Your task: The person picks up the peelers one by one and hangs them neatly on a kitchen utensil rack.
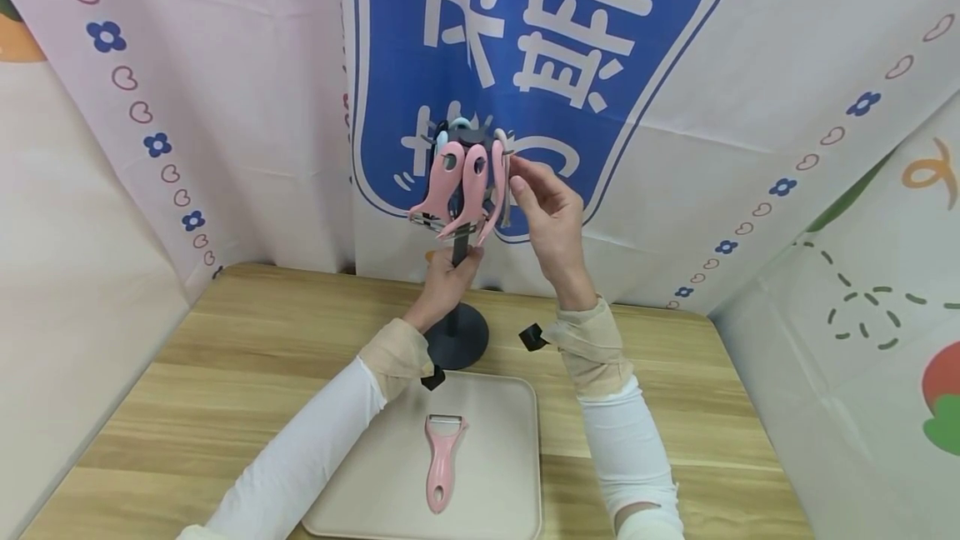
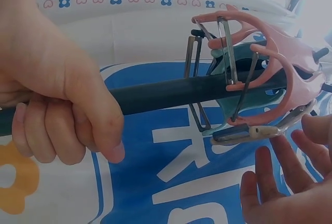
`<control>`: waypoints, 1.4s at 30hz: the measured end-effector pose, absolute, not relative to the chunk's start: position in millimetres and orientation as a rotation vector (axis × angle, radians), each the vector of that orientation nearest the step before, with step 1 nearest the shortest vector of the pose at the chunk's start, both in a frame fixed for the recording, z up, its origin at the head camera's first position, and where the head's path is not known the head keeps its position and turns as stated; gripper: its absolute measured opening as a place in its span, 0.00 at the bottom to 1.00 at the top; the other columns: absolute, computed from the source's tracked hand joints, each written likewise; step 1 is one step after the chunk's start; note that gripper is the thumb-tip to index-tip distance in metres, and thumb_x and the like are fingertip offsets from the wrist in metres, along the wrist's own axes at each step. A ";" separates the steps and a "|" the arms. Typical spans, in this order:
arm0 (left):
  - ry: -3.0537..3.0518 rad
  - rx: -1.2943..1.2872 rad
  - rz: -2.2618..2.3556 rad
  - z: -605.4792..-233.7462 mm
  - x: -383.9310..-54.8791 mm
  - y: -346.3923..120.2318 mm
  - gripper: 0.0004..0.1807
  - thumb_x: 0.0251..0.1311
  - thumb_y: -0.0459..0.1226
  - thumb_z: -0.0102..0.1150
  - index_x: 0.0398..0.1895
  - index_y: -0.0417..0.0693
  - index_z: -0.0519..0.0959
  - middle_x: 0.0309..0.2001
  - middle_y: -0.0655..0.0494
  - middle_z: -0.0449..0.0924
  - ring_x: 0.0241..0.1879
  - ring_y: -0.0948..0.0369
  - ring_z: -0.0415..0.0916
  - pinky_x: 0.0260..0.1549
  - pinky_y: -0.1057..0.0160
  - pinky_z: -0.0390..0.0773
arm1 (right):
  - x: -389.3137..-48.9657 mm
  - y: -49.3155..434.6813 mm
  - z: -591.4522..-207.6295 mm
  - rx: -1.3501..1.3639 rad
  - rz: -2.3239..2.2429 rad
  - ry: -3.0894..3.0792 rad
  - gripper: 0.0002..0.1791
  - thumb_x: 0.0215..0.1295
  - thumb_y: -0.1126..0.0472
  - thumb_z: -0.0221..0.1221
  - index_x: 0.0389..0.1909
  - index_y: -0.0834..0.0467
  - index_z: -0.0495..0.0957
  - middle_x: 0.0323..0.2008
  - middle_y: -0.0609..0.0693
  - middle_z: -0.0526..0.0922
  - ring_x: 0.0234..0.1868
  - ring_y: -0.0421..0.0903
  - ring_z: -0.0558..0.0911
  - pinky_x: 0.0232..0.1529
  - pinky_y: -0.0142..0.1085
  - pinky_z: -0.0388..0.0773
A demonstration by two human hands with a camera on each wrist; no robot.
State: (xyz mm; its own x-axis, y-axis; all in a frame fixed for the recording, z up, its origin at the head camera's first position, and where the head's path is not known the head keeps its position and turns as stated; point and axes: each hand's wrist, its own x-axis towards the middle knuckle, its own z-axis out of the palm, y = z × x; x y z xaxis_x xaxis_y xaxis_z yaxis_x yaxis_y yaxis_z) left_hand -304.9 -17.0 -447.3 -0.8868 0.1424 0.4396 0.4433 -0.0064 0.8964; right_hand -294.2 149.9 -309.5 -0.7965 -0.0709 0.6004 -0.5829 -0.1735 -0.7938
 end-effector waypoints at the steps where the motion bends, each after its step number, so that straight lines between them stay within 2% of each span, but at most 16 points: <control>1: -2.044 -0.617 -1.991 -447.1 -305.2 -16.9 0.28 0.82 0.42 0.51 0.16 0.49 0.65 0.13 0.62 0.58 0.12 0.62 0.52 0.15 0.63 0.53 | -294.0 150.4 -309.9 0.741 2.040 -1.754 0.15 0.79 0.69 0.59 0.60 0.59 0.85 0.53 0.45 0.89 0.56 0.44 0.87 0.62 0.35 0.82; 6: -2.037 -0.614 -1.993 -445.7 -307.3 -16.9 0.26 0.81 0.41 0.51 0.17 0.49 0.66 0.13 0.63 0.58 0.12 0.63 0.51 0.15 0.63 0.53 | -293.8 156.2 -316.2 0.661 2.085 -1.828 0.14 0.80 0.67 0.58 0.60 0.66 0.82 0.52 0.46 0.87 0.55 0.44 0.85 0.60 0.36 0.82; 12: -2.034 -0.621 -2.006 -443.4 -308.0 -16.1 0.25 0.81 0.40 0.51 0.18 0.48 0.67 0.13 0.63 0.57 0.12 0.63 0.52 0.15 0.63 0.54 | -289.1 169.2 -338.2 0.503 1.997 -2.027 0.11 0.80 0.64 0.59 0.54 0.67 0.80 0.45 0.44 0.86 0.47 0.43 0.86 0.54 0.33 0.84; 17: -2.062 -0.596 -1.999 -442.8 -306.6 -15.3 0.26 0.81 0.41 0.51 0.17 0.49 0.66 0.13 0.63 0.57 0.12 0.63 0.51 0.15 0.62 0.54 | -276.7 172.6 -364.0 0.485 1.868 -2.146 0.10 0.79 0.67 0.59 0.49 0.71 0.81 0.41 0.50 0.87 0.43 0.43 0.86 0.48 0.32 0.85; 22: -2.072 -0.602 -1.999 -443.3 -304.4 -14.3 0.26 0.80 0.41 0.50 0.17 0.50 0.64 0.13 0.63 0.58 0.13 0.63 0.53 0.16 0.63 0.55 | -258.6 175.4 -391.6 0.652 1.752 -2.273 0.08 0.76 0.70 0.60 0.48 0.71 0.83 0.43 0.62 0.87 0.42 0.45 0.85 0.46 0.31 0.83; 26: -2.056 -0.607 -1.985 -444.7 -303.5 -14.3 0.25 0.80 0.38 0.51 0.17 0.50 0.65 0.14 0.63 0.58 0.14 0.63 0.53 0.17 0.64 0.56 | -242.5 178.2 -408.6 0.866 1.661 -2.373 0.07 0.75 0.71 0.61 0.48 0.67 0.85 0.45 0.63 0.87 0.44 0.43 0.86 0.50 0.31 0.83; 29: -2.043 -0.606 -1.981 -445.8 -303.8 -14.7 0.25 0.79 0.38 0.51 0.17 0.50 0.65 0.14 0.63 0.58 0.14 0.63 0.53 0.17 0.64 0.55 | -230.9 178.1 -418.0 0.963 1.587 -2.411 0.07 0.74 0.71 0.63 0.48 0.65 0.85 0.45 0.61 0.88 0.45 0.44 0.87 0.51 0.33 0.84; 34: -2.046 -0.611 -1.981 -447.1 -304.8 -15.1 0.25 0.80 0.40 0.51 0.17 0.51 0.66 0.13 0.64 0.58 0.13 0.63 0.53 0.17 0.64 0.56 | -212.0 174.5 -434.3 1.074 1.408 -2.469 0.09 0.73 0.71 0.64 0.50 0.59 0.87 0.44 0.52 0.90 0.42 0.46 0.88 0.47 0.39 0.86; 42: -2.041 -0.611 -1.971 -448.7 -305.2 -16.0 0.25 0.80 0.40 0.51 0.17 0.50 0.68 0.12 0.64 0.58 0.12 0.63 0.52 0.15 0.63 0.55 | -189.1 165.7 -458.3 1.398 1.149 -2.578 0.15 0.70 0.71 0.67 0.53 0.55 0.87 0.46 0.47 0.89 0.45 0.40 0.86 0.47 0.38 0.87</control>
State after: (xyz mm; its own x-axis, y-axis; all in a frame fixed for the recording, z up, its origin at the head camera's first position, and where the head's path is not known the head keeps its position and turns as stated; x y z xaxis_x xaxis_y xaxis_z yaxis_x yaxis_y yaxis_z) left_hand -305.2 -16.0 -448.7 -0.8840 0.1310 0.4488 0.4532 0.0035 0.8914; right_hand -189.1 165.7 -458.3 -0.6059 -0.7295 0.3172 -0.7237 0.3399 -0.6006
